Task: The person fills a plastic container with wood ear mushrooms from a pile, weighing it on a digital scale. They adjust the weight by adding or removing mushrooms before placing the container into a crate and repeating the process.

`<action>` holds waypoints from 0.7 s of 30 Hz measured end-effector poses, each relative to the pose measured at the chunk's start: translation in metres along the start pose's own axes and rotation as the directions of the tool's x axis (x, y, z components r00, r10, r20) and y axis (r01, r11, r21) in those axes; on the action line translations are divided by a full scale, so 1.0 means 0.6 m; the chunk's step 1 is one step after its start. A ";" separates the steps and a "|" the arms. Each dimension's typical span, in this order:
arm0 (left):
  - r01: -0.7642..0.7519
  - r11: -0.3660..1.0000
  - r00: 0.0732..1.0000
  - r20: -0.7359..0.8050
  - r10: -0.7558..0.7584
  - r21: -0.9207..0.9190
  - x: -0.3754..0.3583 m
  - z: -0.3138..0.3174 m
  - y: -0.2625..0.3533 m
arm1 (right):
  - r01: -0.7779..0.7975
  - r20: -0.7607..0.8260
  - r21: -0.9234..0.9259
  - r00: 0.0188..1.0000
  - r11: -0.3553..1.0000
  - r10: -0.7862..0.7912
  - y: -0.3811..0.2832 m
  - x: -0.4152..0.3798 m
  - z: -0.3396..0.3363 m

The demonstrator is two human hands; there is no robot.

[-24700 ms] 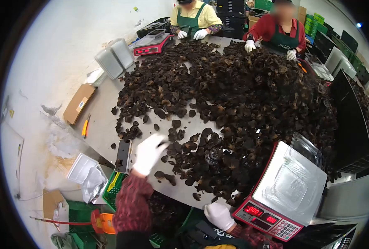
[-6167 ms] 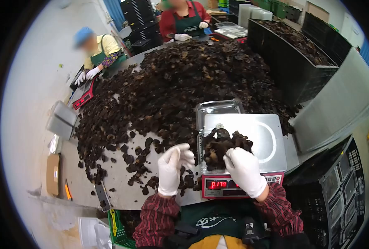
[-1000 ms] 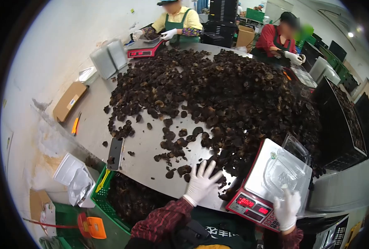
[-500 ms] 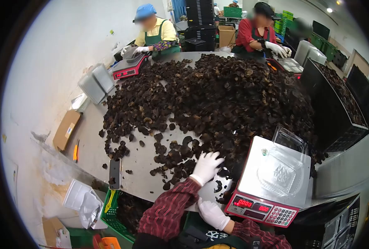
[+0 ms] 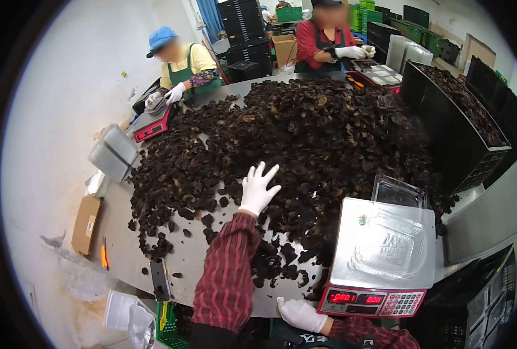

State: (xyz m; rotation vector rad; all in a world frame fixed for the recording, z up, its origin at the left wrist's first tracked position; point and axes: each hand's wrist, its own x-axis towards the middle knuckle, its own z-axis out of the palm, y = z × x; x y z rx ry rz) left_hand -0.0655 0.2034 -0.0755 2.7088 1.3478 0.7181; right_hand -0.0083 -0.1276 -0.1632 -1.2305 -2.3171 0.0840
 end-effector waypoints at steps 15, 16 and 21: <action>0.216 0.872 0.934 0.354 -0.053 -0.439 -0.164 -0.081 -0.073 | -0.080 0.015 0.122 0.997 0.989 0.078 -0.001 0.005 -0.008; 0.219 0.873 0.933 0.357 -0.055 -0.436 -0.156 -0.092 -0.058 | -0.079 0.015 0.126 0.997 0.989 0.078 -0.001 0.006 -0.009; -0.145 0.981 0.965 0.199 0.168 -0.127 -0.080 -0.037 0.018 | -0.088 -0.020 0.152 0.996 0.984 0.092 0.000 0.000 0.010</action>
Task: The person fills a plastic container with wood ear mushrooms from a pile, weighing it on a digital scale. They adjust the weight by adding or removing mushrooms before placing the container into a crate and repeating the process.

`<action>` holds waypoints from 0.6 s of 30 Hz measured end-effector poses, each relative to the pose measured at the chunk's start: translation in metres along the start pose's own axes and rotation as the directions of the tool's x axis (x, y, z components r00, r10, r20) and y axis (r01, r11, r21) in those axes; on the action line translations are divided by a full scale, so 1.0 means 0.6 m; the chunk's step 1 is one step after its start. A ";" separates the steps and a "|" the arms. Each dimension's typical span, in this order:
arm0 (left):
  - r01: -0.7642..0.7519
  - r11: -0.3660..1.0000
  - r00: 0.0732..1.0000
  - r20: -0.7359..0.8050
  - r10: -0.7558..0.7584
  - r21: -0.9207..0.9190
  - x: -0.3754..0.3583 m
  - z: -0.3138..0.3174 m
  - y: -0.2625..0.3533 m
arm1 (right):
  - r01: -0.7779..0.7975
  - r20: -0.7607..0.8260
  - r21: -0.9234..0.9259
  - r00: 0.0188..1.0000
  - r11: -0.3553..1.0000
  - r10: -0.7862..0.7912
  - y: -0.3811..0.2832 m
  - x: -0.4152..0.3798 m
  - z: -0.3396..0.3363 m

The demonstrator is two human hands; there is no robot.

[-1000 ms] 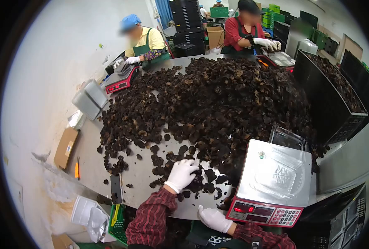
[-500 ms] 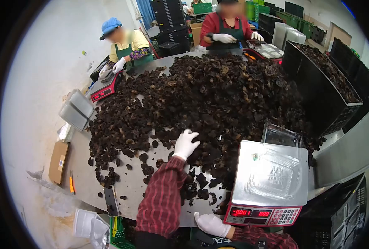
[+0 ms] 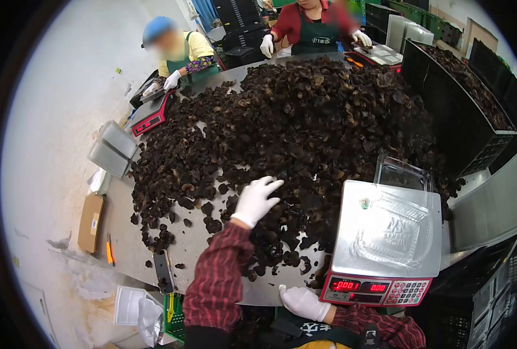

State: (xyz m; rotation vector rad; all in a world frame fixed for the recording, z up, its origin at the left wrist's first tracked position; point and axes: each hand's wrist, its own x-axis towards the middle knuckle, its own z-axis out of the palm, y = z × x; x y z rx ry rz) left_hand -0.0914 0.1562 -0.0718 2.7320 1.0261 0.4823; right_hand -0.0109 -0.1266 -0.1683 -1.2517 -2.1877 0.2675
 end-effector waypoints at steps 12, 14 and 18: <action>-0.149 0.977 0.983 0.086 0.163 -0.152 -0.024 0.027 0.084 | -0.003 0.031 -0.003 0.999 1.000 0.003 -0.005 0.009 -0.021; -0.151 0.935 0.988 -0.026 0.150 -0.321 0.000 0.006 0.056 | -0.006 0.020 -0.006 1.000 1.000 0.006 -0.003 0.007 -0.012; 0.008 0.976 0.980 -0.190 -0.050 -0.216 0.081 0.032 -0.032 | 0.008 0.003 -0.054 1.000 0.999 -0.008 -0.004 0.006 -0.016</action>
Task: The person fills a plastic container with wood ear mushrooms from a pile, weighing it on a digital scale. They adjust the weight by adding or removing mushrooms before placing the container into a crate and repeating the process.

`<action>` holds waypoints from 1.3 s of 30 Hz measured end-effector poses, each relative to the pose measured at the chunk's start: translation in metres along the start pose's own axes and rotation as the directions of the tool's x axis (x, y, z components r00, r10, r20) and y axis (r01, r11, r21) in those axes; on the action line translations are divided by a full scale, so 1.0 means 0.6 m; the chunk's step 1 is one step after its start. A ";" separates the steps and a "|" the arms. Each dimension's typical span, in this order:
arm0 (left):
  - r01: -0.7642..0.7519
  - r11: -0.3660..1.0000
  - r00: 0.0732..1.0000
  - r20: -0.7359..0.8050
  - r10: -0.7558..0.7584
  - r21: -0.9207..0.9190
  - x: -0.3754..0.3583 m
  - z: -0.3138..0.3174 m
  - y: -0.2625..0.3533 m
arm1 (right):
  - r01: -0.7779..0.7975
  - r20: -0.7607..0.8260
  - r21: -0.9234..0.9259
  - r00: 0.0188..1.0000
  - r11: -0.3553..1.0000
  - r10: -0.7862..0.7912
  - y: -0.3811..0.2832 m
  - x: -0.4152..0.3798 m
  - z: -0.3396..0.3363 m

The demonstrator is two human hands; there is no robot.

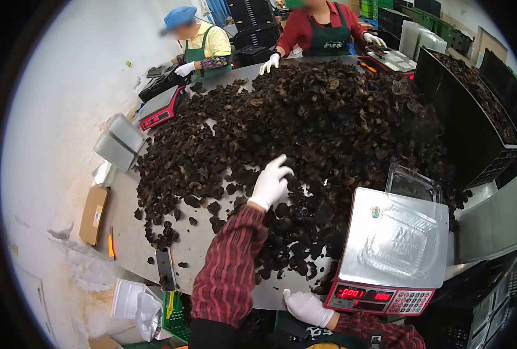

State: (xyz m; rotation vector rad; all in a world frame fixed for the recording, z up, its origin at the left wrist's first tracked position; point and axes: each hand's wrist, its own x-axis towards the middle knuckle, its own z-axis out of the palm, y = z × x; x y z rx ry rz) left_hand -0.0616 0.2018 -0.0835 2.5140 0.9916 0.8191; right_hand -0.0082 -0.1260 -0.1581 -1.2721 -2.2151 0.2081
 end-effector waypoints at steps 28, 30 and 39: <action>0.697 0.654 0.485 0.477 -0.732 0.294 -0.617 -0.375 0.065 | -0.021 0.016 -0.018 1.000 1.000 0.021 0.000 0.007 0.000; 0.666 0.566 0.434 0.365 -0.824 0.486 -0.624 -0.359 0.063 | -0.015 0.016 -0.044 1.000 0.999 0.015 0.003 -0.001 0.011; 0.132 0.973 0.987 -0.111 -0.112 0.191 -0.252 -0.115 0.055 | -0.007 -0.032 0.026 0.999 1.000 0.008 0.003 0.003 0.002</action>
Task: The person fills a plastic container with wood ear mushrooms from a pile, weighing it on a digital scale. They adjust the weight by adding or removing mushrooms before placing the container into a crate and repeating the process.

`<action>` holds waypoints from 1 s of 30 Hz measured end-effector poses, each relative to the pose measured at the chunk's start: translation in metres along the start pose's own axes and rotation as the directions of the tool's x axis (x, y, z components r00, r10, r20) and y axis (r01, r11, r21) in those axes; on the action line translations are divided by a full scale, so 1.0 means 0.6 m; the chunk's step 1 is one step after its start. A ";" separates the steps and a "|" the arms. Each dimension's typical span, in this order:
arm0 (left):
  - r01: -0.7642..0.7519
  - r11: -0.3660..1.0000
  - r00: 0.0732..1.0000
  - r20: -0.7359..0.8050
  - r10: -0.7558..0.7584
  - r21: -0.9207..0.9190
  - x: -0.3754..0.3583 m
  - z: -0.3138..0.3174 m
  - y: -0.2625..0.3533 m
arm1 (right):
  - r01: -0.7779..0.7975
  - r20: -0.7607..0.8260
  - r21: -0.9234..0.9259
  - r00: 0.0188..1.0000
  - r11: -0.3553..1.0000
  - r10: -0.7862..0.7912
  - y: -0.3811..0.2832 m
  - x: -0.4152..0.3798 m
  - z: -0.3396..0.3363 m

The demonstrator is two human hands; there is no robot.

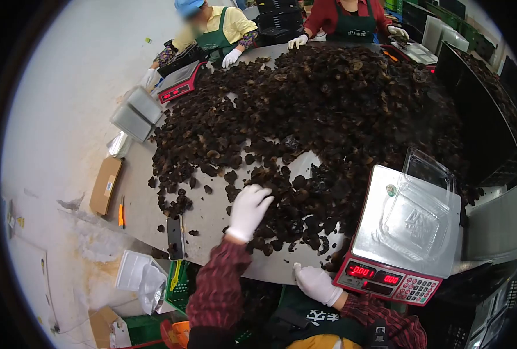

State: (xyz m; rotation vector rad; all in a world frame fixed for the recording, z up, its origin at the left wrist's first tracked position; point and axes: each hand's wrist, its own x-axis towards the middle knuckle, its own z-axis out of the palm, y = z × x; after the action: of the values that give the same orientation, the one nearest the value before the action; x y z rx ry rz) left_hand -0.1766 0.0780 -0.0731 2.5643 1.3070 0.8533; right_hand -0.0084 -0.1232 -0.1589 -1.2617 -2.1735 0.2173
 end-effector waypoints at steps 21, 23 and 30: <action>0.035 0.977 0.928 0.356 -0.110 0.211 0.098 0.119 -0.069 | -0.027 0.013 0.080 1.000 0.996 0.026 0.001 -0.001 0.000; 0.007 1.000 0.923 0.383 -0.017 0.028 0.083 0.117 -0.055 | -0.027 0.009 0.062 1.000 0.998 0.026 -0.002 0.002 -0.006; 0.159 0.926 0.987 0.029 -0.159 -0.342 0.015 -0.002 0.029 | -0.021 -0.008 0.095 1.000 0.995 0.022 0.003 -0.004 0.005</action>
State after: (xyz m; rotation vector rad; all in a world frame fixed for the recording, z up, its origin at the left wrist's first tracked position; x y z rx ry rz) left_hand -0.1610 0.0742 -0.0623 2.1590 1.2201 0.9520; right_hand -0.0080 -0.1241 -0.1630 -1.2307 -2.1172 0.3188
